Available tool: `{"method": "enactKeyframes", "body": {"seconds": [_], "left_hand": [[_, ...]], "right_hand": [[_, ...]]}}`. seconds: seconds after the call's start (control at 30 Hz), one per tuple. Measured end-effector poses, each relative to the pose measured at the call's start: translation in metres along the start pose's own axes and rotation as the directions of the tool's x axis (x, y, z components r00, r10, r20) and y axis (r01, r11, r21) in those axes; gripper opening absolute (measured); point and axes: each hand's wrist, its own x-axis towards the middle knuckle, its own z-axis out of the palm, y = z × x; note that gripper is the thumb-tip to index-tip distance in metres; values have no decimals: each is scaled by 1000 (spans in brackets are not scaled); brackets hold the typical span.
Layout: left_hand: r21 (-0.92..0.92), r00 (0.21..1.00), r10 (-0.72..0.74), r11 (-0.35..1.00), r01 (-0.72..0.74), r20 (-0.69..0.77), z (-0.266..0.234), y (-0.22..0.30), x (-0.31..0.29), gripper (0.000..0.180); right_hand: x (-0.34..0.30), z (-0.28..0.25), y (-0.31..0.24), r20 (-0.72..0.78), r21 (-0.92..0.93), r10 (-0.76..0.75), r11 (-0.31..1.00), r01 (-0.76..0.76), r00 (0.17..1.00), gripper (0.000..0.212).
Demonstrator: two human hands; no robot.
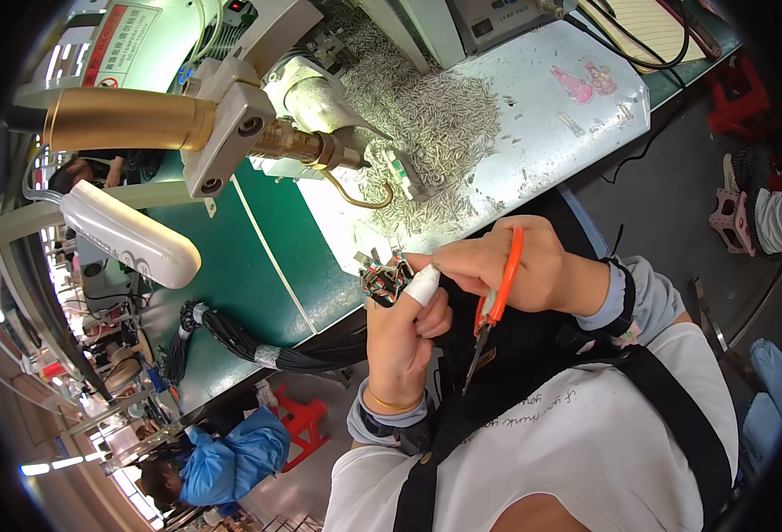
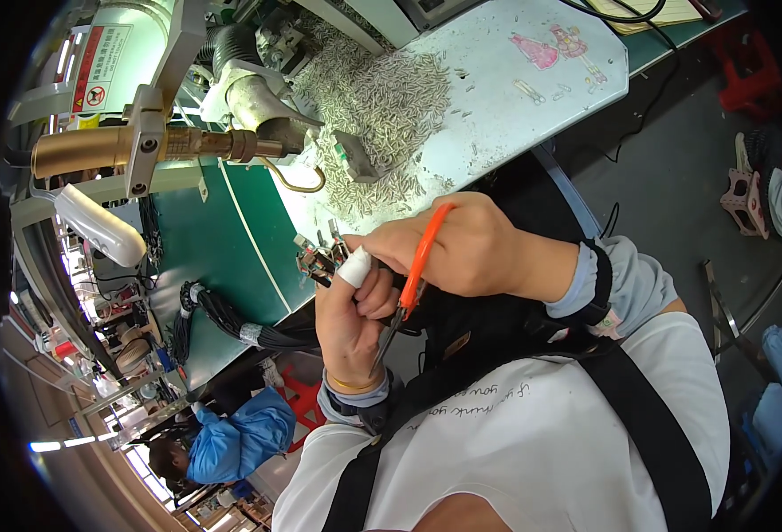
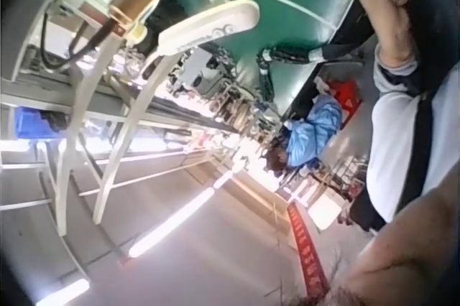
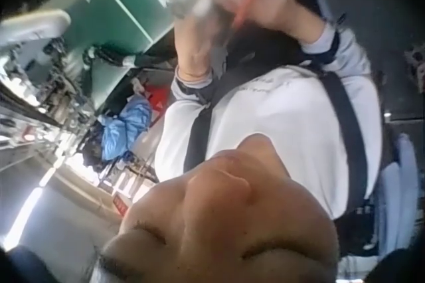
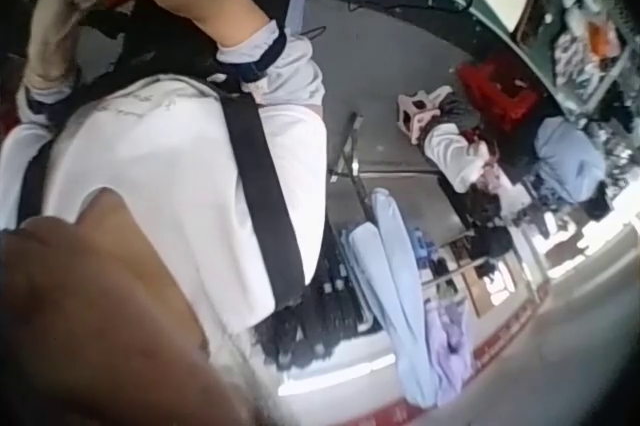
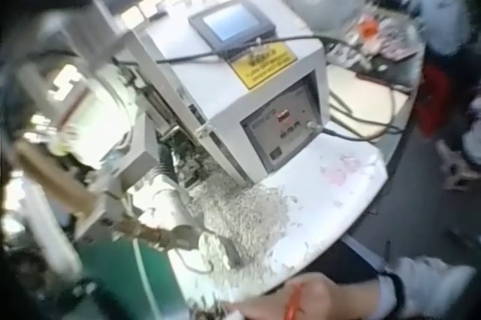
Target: The person trims the ends of wires in a bundle using shears, handling the wires one at a time. After finishing, the person sets the shears down and moves the bundle of wires to the green work surface.
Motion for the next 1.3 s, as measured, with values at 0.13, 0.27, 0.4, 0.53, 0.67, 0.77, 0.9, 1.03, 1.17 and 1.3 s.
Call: {"method": "enactKeyframes", "body": {"seconds": [0.13, 0.27, 0.4, 0.53, 0.67, 0.77, 0.9, 1.03, 1.17, 1.3], "left_hand": [[400, 937, 335, 876, -271, -100, 14, -11, -4, 14], [624, 738, 673, 554, -552, 55, -7, -28, 4, 18], [601, 857, 503, 722, -344, -114, -1, -20, -1, 17], [543, 847, 521, 744, -389, -107, 2, -19, -3, 15], [349, 881, 464, 844, -407, -94, 0, -14, -4, 16], [335, 867, 492, 833, -441, -81, 0, -11, -4, 15], [389, 846, 521, 807, -444, -113, 7, -13, -6, 15], [498, 825, 552, 753, -430, -121, 12, -13, -4, 12], [489, 885, 449, 804, -337, -127, 9, -3, 2, 12], [300, 955, 289, 919, -258, -63, -1, 18, 24, 11]], "right_hand": [[-3, 2, -4, 60, 102, 141, 984, -147, 988, 18], [-3, 12, -11, 80, 253, 417, 870, -423, 905, 8], [0, 4, -12, 261, 379, 579, 675, -633, 773, 6], [1, 23, -12, 21, 574, 590, 654, -493, 807, 9], [8, -11, -11, 332, 127, 608, 729, -673, 721, 23], [5, -16, -10, 346, -40, 580, 795, -606, 738, 31], [7, -13, -12, 377, -108, 562, 816, -568, 737, 40], [7, -7, -14, 429, -96, 569, 801, -591, 702, 41], [-9, 0, -3, 491, 78, 556, 739, -670, 670, 37], [1, -8, -4, 560, 367, 663, 340, -866, 497, 29]]}}
